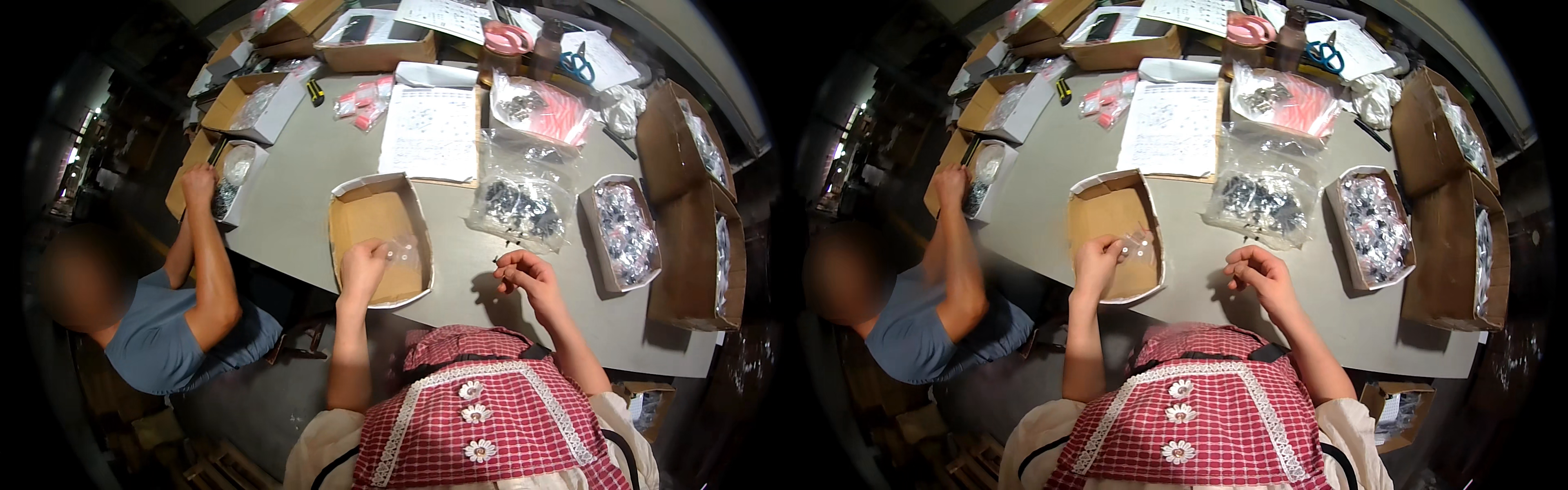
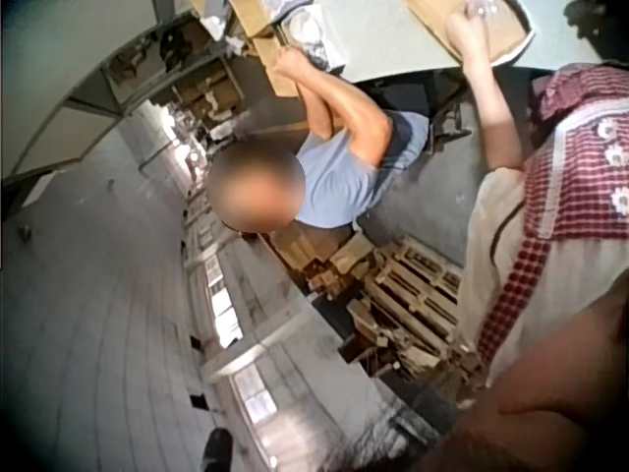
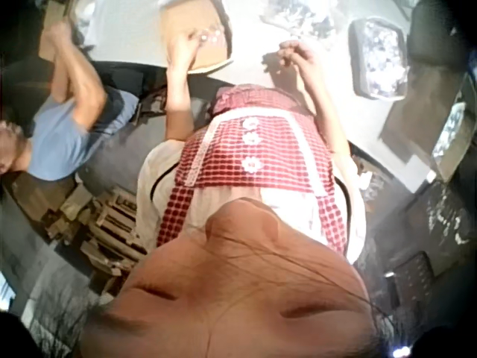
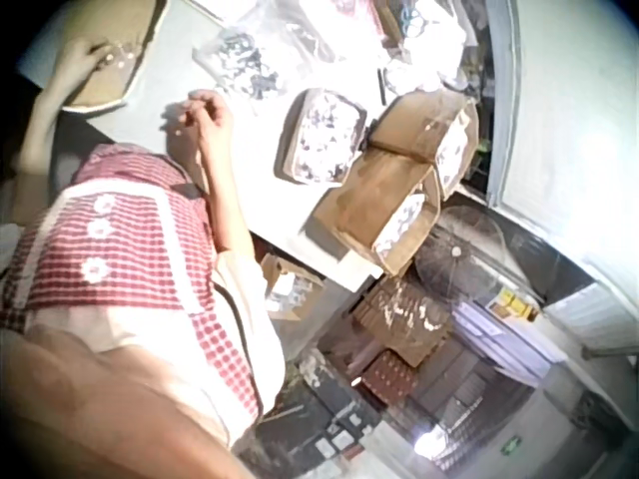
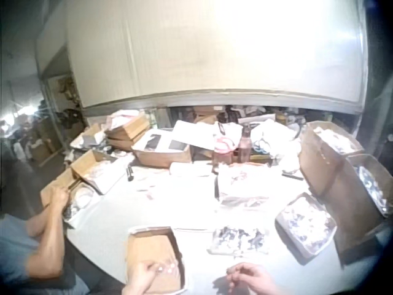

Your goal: The person picks up small metal components by hand, puts them into a plastic bag, and places the bag into a cardboard box on the table.

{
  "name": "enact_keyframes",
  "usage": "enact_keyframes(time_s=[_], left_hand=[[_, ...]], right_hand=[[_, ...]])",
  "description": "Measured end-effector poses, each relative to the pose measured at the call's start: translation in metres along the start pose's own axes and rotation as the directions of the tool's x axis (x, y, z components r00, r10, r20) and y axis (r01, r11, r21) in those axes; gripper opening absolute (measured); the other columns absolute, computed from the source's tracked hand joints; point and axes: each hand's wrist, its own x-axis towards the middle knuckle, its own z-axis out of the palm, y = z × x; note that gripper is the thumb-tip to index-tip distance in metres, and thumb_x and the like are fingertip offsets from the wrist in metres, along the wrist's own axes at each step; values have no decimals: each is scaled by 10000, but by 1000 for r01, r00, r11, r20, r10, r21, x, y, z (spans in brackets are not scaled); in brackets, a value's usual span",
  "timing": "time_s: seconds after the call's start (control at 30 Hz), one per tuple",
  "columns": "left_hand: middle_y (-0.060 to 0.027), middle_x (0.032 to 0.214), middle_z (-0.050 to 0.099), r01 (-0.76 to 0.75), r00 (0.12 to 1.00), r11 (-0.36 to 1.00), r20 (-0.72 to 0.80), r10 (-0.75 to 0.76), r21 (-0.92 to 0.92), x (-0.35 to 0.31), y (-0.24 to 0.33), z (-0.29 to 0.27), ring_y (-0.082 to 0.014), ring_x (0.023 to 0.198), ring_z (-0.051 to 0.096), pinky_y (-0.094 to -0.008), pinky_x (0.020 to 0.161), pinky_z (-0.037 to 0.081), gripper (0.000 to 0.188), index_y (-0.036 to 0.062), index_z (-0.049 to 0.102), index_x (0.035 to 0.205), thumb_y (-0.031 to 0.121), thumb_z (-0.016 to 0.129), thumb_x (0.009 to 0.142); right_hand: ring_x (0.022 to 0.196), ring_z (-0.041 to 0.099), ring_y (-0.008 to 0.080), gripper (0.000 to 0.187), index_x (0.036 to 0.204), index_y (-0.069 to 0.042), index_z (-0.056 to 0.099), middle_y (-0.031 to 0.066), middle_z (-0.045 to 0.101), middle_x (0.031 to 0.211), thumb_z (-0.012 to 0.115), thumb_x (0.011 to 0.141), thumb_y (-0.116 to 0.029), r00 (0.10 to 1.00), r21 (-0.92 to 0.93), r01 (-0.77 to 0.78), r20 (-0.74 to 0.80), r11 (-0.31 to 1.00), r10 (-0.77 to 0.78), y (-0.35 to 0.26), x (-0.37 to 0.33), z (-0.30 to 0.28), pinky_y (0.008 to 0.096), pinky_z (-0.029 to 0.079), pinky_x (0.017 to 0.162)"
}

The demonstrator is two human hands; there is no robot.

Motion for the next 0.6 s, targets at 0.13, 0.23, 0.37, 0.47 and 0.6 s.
enact_keyframes(time_s=[0.13,0.23,0.37,0.47,0.6], left_hand=[[-72,810,723,68,997,897,71,-41,-438,-9,5,-3,-109,639,644,-237,551,474,192,-4,685,999,162,603,953],[-70,835,726,109,989,824,143,-34,-557,-19,15,-4,-74,641,618,-194,536,454,159,-8,668,997,130,596,967],[-60,833,723,119,977,770,213,22,-627,-24,31,-4,-60,627,597,-189,535,436,171,1,677,1007,154,624,950],[-60,808,723,130,967,780,251,35,-612,-21,24,-4,-137,671,652,-246,570,476,262,-2,659,1089,195,665,916],[-175,1104,679,-75,997,992,-28,78,104,-21,15,3,-387,1014,652,-434,885,513,432,27,582,1245,122,687,837]], right_hand=[[771,646,123,218,1154,-6,597,63,664,1044,578,954,-89,992,-125,44,126,991,-29,-4,24,15,257,521,685],[834,661,143,353,1253,-14,550,91,652,1133,625,949,-175,965,-242,71,264,968,-5,-12,47,40,268,532,714],[782,640,125,318,1169,12,591,88,677,1013,660,932,-189,940,-374,267,304,888,-154,-16,81,70,265,514,682],[690,606,94,148,991,18,637,44,664,797,637,952,-125,953,-312,218,273,925,-133,-17,102,86,251,505,635],[634,578,101,95,968,13,622,33,628,762,634,940,-76,949,-287,275,233,917,-212,2,113,79,256,482,585]])
